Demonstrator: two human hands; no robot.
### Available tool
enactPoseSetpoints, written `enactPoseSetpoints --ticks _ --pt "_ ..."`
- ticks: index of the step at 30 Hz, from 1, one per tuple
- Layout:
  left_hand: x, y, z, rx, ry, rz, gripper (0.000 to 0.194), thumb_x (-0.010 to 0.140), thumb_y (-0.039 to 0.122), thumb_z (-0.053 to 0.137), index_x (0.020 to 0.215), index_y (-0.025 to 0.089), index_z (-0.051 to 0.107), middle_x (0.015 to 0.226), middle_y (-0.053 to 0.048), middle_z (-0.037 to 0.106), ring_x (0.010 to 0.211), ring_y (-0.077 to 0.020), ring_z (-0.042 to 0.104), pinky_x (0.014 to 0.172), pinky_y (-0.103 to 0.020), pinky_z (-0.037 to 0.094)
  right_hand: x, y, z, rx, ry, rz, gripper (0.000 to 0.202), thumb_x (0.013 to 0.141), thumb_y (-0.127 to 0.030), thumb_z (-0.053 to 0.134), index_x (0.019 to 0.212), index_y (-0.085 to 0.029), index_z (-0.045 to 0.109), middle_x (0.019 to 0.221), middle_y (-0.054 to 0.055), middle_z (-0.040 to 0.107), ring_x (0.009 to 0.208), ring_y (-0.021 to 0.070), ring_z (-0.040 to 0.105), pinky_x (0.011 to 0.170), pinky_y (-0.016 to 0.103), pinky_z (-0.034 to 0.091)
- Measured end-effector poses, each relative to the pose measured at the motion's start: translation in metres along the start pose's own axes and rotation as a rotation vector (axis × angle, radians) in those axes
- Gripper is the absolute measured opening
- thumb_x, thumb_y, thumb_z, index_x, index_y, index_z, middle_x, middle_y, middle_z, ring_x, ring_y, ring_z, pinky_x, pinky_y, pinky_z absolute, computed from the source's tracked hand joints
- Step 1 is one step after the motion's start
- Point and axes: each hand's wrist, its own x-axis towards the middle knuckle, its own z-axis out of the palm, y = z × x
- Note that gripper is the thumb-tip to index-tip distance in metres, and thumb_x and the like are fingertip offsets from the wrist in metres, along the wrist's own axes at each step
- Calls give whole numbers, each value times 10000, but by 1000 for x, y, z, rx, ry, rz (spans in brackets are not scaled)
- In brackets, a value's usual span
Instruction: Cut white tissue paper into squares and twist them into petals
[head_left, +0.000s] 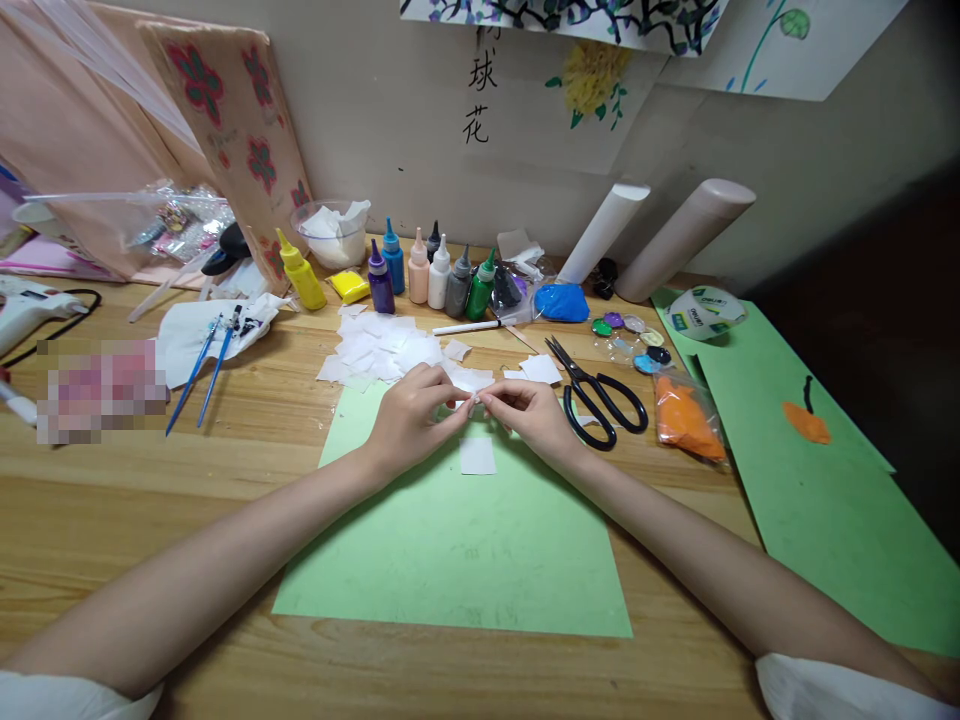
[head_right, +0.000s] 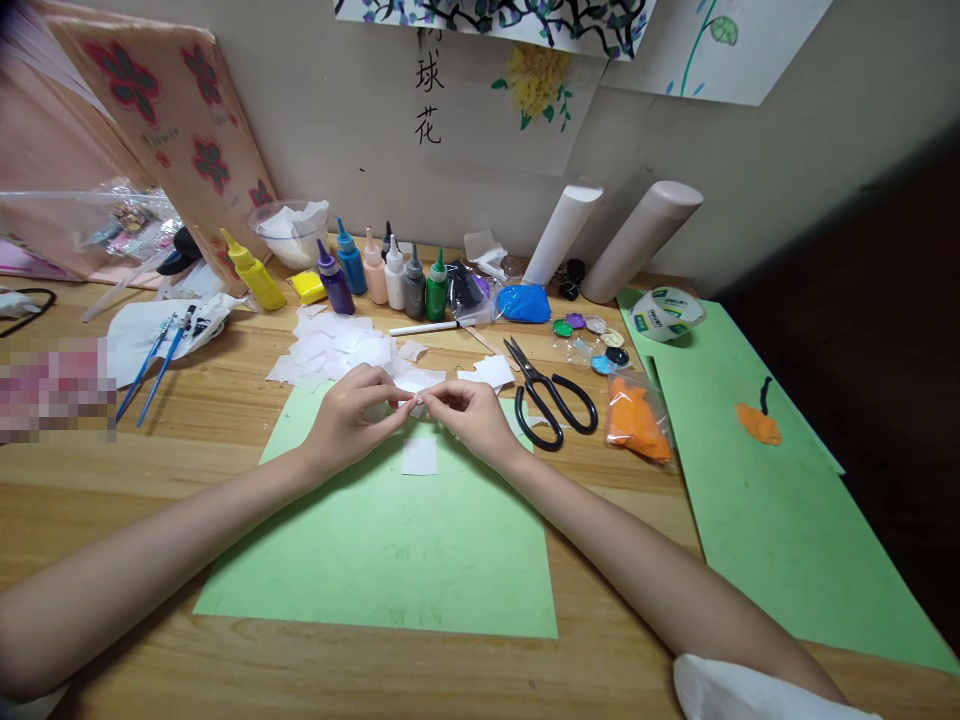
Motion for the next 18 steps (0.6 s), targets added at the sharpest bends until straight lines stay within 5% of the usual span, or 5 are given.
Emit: enactPoseSetpoints --ticks 18 --pt "0 2 -1 26 -20 7 169 806 303 571 856 200 695 695 -29 582 686 -143 507 603 -262 412 0 4 0 10 1 -7 179 712 -315 672 771 -150 709 704 41 667 554 107 531 466 223 381"
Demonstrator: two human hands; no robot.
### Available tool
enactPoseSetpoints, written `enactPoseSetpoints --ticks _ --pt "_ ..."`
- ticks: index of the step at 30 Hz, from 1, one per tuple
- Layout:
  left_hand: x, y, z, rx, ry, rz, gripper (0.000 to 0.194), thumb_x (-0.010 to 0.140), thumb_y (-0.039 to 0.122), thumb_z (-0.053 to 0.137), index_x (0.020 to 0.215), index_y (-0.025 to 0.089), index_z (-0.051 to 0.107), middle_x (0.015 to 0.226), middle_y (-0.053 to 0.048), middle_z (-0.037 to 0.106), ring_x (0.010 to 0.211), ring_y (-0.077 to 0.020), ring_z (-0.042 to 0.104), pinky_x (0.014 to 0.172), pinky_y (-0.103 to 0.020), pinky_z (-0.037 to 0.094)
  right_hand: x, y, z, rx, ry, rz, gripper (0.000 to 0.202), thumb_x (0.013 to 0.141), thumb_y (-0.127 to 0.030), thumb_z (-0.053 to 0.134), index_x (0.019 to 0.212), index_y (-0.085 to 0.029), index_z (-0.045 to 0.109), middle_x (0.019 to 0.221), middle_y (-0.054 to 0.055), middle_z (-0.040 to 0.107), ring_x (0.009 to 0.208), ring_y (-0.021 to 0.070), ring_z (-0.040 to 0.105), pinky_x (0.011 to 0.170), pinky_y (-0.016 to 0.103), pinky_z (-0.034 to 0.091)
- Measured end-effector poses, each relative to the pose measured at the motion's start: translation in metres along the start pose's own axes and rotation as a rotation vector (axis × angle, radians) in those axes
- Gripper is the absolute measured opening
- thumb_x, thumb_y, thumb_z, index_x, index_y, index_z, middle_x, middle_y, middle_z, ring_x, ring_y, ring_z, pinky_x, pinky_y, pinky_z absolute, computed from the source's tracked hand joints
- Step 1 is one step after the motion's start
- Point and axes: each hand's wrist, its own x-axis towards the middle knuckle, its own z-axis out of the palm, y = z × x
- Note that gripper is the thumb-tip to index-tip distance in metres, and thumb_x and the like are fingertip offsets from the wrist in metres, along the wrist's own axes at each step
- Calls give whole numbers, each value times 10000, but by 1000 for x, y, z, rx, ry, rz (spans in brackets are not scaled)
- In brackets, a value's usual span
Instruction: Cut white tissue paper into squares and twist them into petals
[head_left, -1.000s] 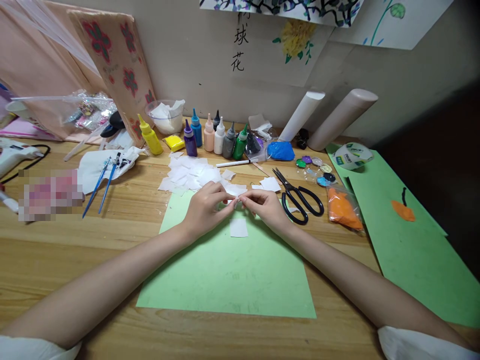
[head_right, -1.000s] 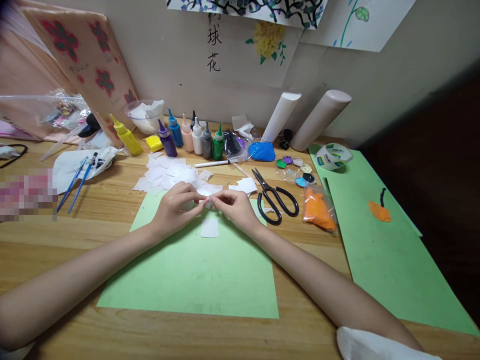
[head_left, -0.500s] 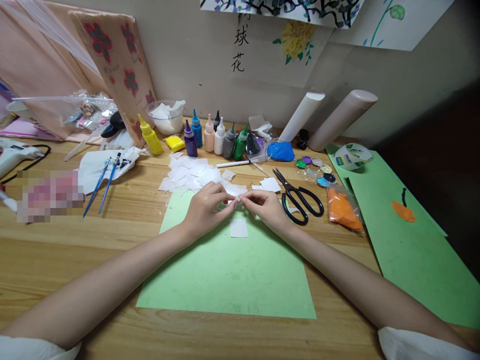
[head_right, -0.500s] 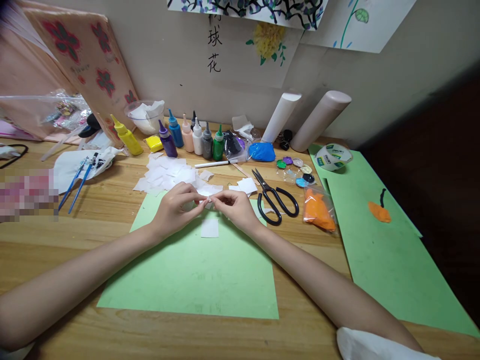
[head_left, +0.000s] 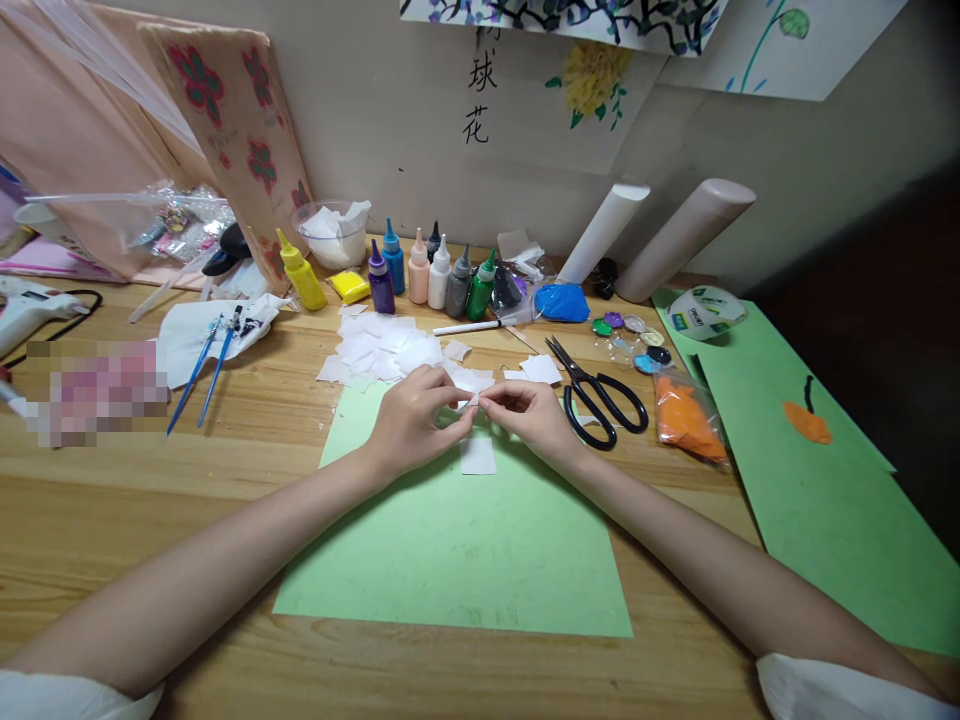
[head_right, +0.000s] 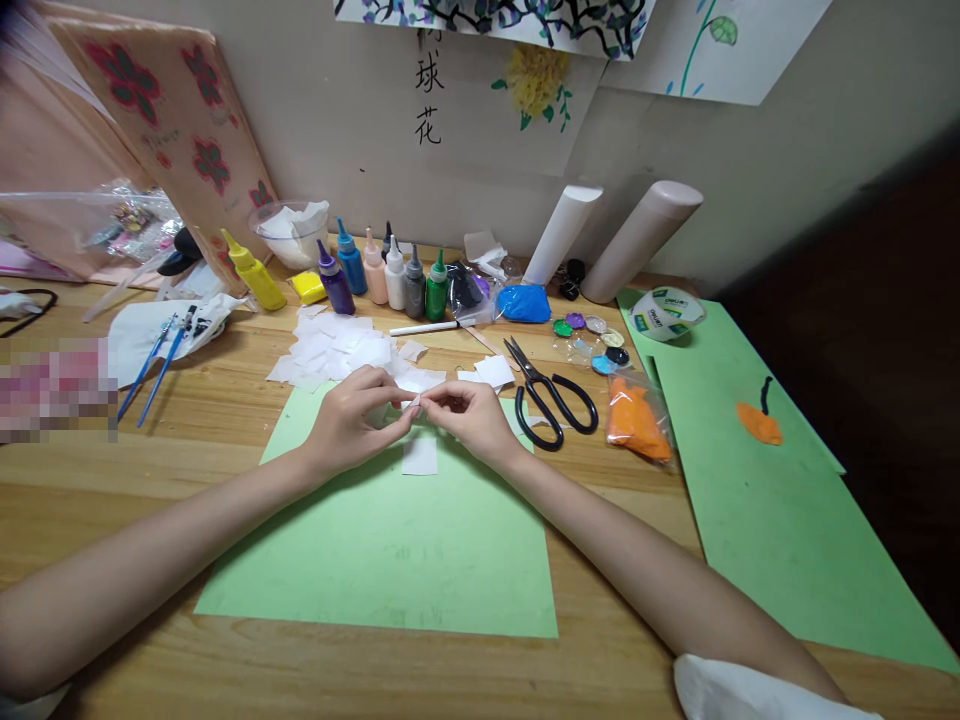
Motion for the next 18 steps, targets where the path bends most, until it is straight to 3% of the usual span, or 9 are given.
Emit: enactPoseSetpoints --ticks 8,14,18 --pt "-1 1 -1 -9 31 0 143 824 256 553 815 178 673 712 -25 591 695 -135 524 616 -260 413 0 1 1 -16 1 -15 191 726 -327 658 733 -136 667 649 20 610 518 88 465 460 221 346" --pt "4 1 -4 -72 63 -173 126 845 224 521 759 174 599 719 -10 550 694 -124 512 611 -252 399 0 0 1 -41 14 -20 175 729 -315 647 695 -146 615 634 2 573 537 94 468 492 225 359" --pt "3 2 -4 -91 17 -71 130 810 296 586 830 174 625 761 -26 569 738 -140 532 643 -264 420 -1 -1 1 -17 -10 -23 172 749 -315 639 714 -148 621 657 6 583 554 96 478 506 227 364"
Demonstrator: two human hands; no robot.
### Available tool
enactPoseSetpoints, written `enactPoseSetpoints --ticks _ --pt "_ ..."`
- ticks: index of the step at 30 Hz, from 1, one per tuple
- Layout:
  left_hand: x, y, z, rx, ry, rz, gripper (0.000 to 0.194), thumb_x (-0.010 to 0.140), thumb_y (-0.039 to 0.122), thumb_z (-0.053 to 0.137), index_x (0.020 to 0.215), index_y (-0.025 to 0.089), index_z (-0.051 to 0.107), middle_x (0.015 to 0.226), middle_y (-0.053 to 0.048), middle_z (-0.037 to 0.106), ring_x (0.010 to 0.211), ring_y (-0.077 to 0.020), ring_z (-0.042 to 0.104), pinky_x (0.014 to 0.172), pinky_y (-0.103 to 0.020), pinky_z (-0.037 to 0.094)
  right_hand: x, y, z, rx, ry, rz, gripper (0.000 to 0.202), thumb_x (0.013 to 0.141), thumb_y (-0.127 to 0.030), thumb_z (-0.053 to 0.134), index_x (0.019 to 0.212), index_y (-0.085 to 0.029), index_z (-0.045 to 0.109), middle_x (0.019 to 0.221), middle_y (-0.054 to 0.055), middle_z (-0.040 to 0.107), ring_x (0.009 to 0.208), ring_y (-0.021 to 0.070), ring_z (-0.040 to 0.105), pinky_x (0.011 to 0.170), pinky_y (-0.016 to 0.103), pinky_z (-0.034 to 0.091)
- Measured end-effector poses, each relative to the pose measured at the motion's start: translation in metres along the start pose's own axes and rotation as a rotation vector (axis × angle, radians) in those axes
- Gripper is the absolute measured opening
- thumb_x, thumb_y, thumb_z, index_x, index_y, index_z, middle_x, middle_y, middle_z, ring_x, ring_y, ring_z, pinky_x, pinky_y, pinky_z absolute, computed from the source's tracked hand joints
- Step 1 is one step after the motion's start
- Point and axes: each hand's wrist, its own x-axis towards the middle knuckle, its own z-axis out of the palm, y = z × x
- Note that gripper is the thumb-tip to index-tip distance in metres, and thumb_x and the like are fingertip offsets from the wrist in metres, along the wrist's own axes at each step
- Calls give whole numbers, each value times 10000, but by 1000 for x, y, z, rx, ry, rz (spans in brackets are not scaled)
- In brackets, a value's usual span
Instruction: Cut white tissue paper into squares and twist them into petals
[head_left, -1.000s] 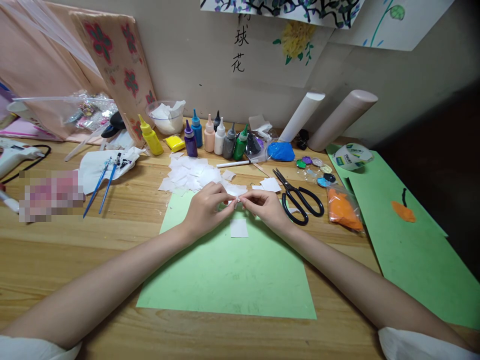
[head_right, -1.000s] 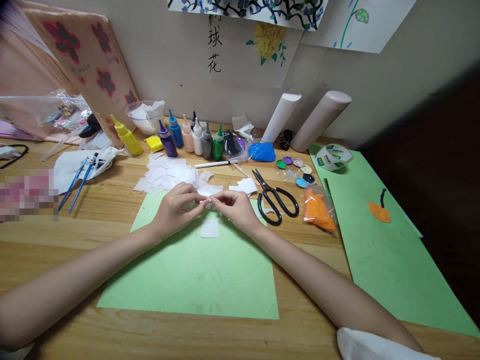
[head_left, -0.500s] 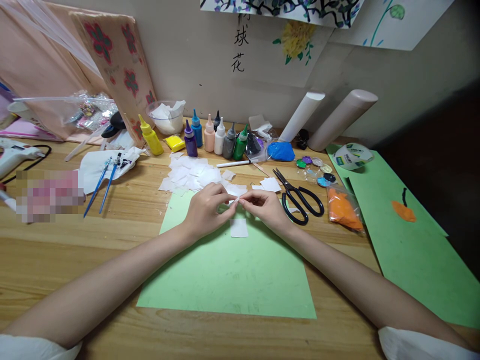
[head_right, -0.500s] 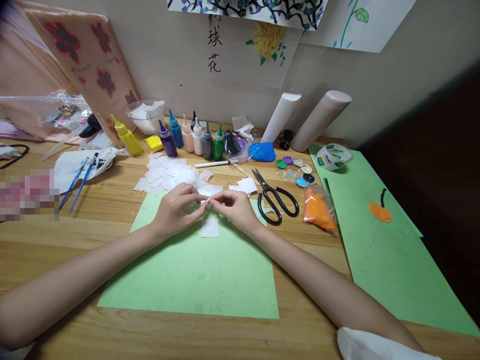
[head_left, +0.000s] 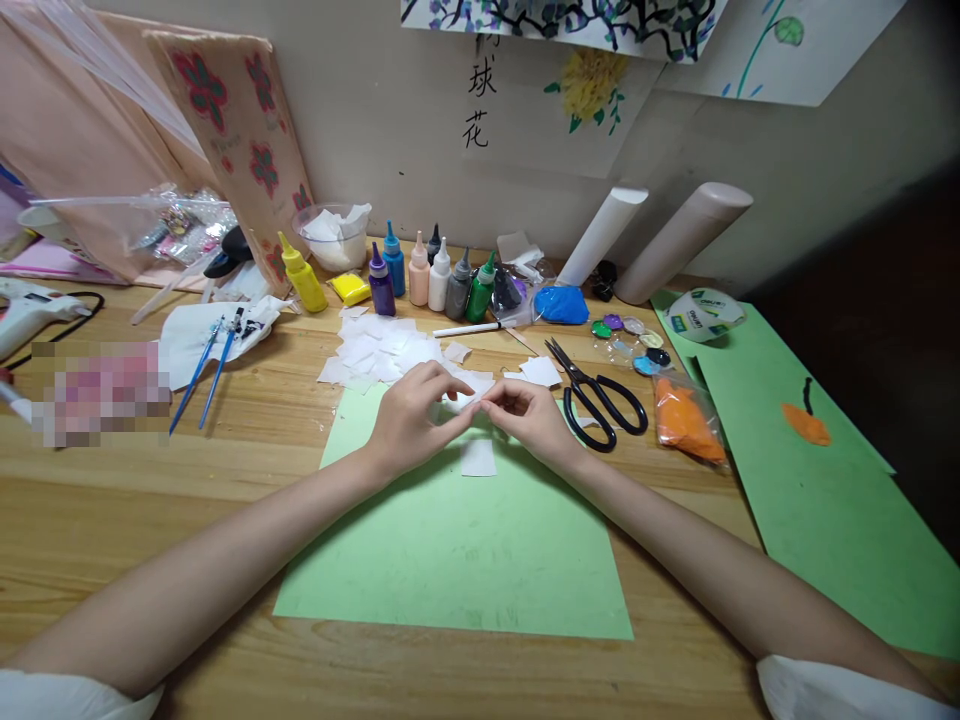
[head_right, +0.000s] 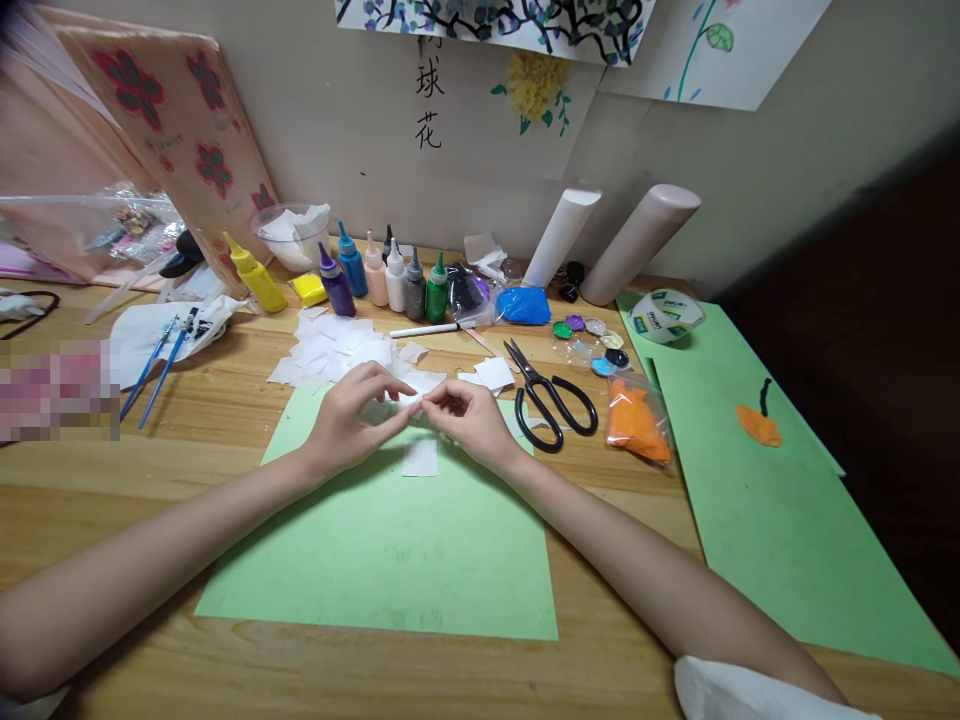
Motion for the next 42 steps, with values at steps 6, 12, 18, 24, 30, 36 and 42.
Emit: enactPoseSetpoints --ticks 6,12,18,24,30,36,42 --pt "-3 -1 2 17 -25 76 124 855 260 524 835 176 613 783 -31 606 745 -139 549 653 -260 423 -1 0 0 25 -25 7 186 753 -330 640 719 -149 612 646 -3 559 545 94 462 504 230 356" --pt "1 -1 2 -51 34 -152 101 891 244 451 847 180 514 819 -17 554 766 -127 532 693 -256 427 0 0 1 16 2 0 201 737 -331 641 666 -160 564 630 -11 524 557 102 461 507 234 356" --pt "5 -17 2 -150 302 -475 129 910 305 413 881 193 468 799 -2 536 677 -112 524 622 -243 414 1 0 0 60 56 19 196 738 -332 638 675 -169 549 595 -35 485 495 82 423 458 222 342" --pt "6 -24 2 -117 370 -550 179 890 266 436 1053 191 442 1055 -69 520 858 -152 544 709 -287 452 8 4 -2 254 195 78 227 746 -363 639 863 -173 596 803 29 628 615 115 552 552 257 475" --pt "4 -5 -2 162 340 -294 224 836 139 464 1042 199 528 1141 -84 445 1150 -220 400 957 -391 353 4 7 0 -67 146 -82 196 756 -317 639 904 -196 590 924 49 591 794 163 572 736 331 506" --pt "-1 1 2 325 -3 -164 193 774 276 579 947 199 615 1009 -75 513 995 -256 430 877 -415 375 -4 4 1 -503 115 -216 371 801 -223 583 1169 -227 541 980 67 525 916 207 536 816 370 471" --pt "-1 -4 4 364 -107 -186 171 760 216 578 928 197 603 1020 -82 517 980 -261 419 822 -407 384 -5 -2 1 -579 106 -348 222 775 -187 616 989 -228 569 1015 63 514 1019 222 500 881 378 436"
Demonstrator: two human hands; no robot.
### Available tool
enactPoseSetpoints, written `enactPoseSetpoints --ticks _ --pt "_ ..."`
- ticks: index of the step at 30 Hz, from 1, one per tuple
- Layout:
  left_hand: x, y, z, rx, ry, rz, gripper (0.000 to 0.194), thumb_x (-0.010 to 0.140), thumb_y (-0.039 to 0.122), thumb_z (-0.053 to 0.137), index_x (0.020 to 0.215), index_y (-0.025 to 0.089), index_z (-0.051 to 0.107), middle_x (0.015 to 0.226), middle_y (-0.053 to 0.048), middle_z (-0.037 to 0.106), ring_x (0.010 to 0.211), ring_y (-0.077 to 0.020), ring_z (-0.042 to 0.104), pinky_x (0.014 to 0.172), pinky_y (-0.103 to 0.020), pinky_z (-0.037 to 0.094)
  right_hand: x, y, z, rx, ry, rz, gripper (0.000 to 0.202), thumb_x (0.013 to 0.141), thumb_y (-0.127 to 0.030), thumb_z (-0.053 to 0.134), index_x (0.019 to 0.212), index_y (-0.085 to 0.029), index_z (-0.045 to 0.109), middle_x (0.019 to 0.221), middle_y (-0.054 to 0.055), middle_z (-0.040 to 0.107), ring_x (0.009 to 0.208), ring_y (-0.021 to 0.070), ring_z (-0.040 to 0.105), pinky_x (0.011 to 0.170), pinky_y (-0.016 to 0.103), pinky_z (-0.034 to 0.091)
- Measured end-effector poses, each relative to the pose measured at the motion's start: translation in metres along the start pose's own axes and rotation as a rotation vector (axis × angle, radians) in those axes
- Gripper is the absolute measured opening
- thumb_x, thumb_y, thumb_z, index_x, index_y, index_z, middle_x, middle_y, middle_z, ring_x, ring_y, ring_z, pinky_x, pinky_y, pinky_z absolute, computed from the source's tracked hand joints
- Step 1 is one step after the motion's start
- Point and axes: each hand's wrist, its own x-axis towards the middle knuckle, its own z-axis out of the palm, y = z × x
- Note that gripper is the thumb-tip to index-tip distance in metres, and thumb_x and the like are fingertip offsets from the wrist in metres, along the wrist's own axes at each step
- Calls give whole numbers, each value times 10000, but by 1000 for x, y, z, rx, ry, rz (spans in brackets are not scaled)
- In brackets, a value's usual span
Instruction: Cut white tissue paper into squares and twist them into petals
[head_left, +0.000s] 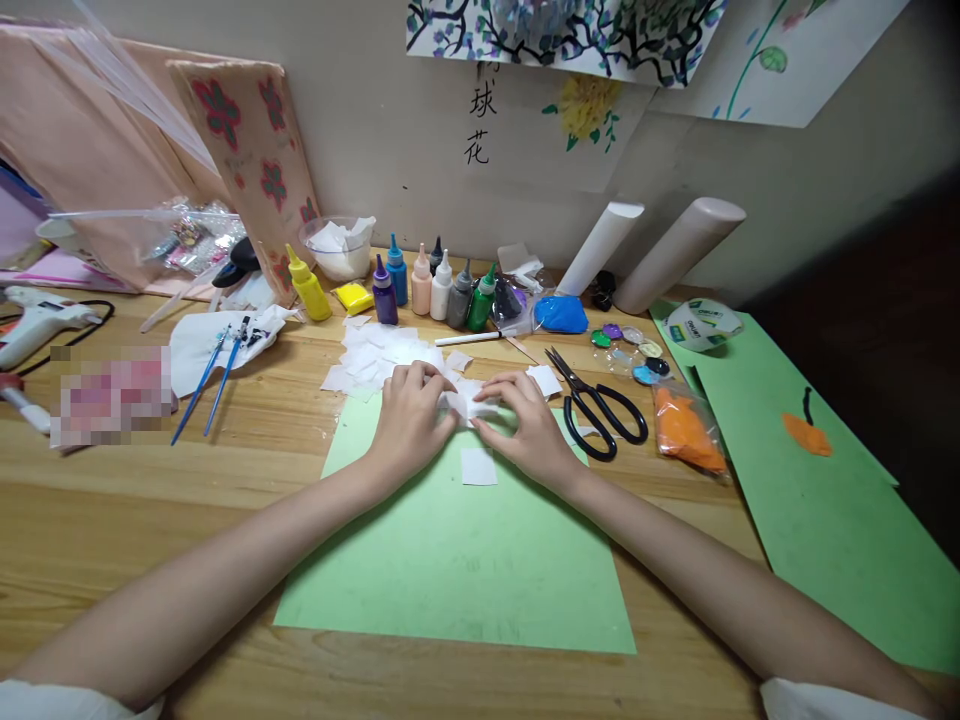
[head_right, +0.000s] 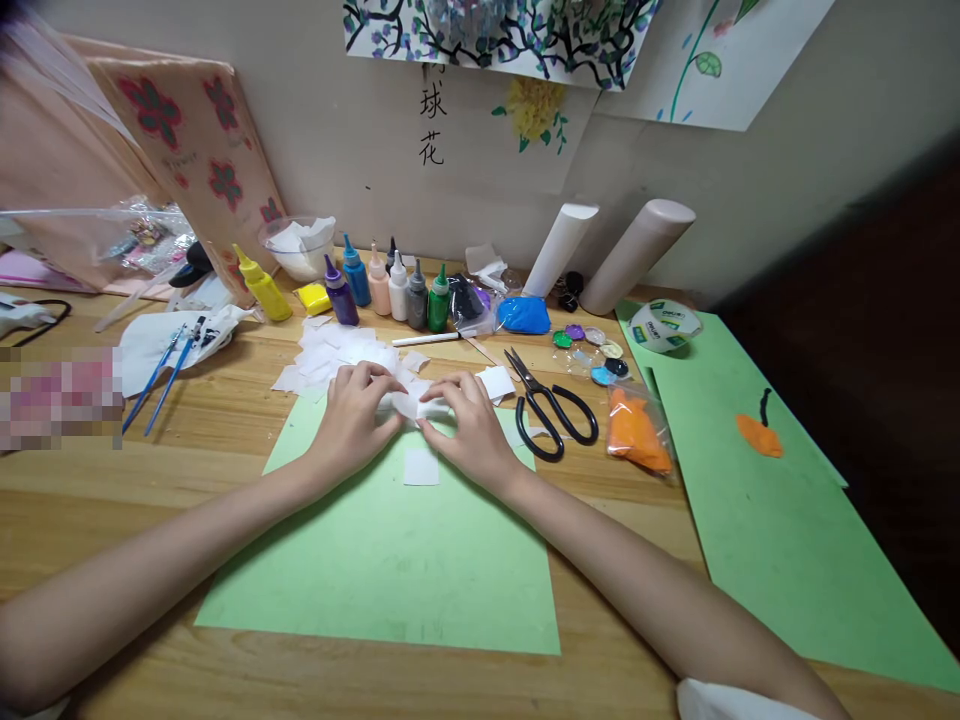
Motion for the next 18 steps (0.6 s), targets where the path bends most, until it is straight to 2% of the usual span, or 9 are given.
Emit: enactPoseSetpoints --ticks 2,4,9,13,15,18 --pt "1 0 -1 -13 -1 -3 157 754 128 544 887 194 593 1002 -73 529 959 -249 419 800 -389 383 0 -2 0 -47 -12 -38 119 760 -196 638 853 -215 567 948 55 522 979 223 504 865 383 430" --pt "1 0 -3 -36 9 -18 148 770 112 517 880 191 577 978 -66 537 937 -239 420 794 -380 383 -1 -2 0 -99 -23 -64 103 752 -227 655 809 -208 572 911 54 529 931 224 504 838 389 427" --pt "3 0 -3 -105 110 -120 76 858 221 467 862 190 536 936 -57 533 908 -226 426 818 -382 376 -3 -1 1 -202 -68 -129 205 704 -288 697 887 -212 644 946 69 552 916 241 476 834 403 402" --pt "4 -2 -3 -170 220 -195 102 876 185 412 893 189 513 955 -59 526 925 -219 430 830 -378 368 -4 1 1 -214 -78 -154 205 676 -274 702 866 -217 653 948 69 566 910 248 467 815 404 396" --pt "4 -1 -5 -210 192 -150 106 869 178 419 900 191 519 950 -51 535 925 -212 437 830 -371 368 -4 1 1 -215 -63 -155 124 706 -228 665 828 -217 645 928 68 577 909 248 468 811 403 395" --pt "3 2 -7 -231 35 5 98 852 211 465 847 196 562 921 -43 550 908 -209 451 811 -365 371 -3 1 1 -192 -44 -149 50 748 -188 619 788 -216 630 903 66 592 891 241 471 799 400 397"
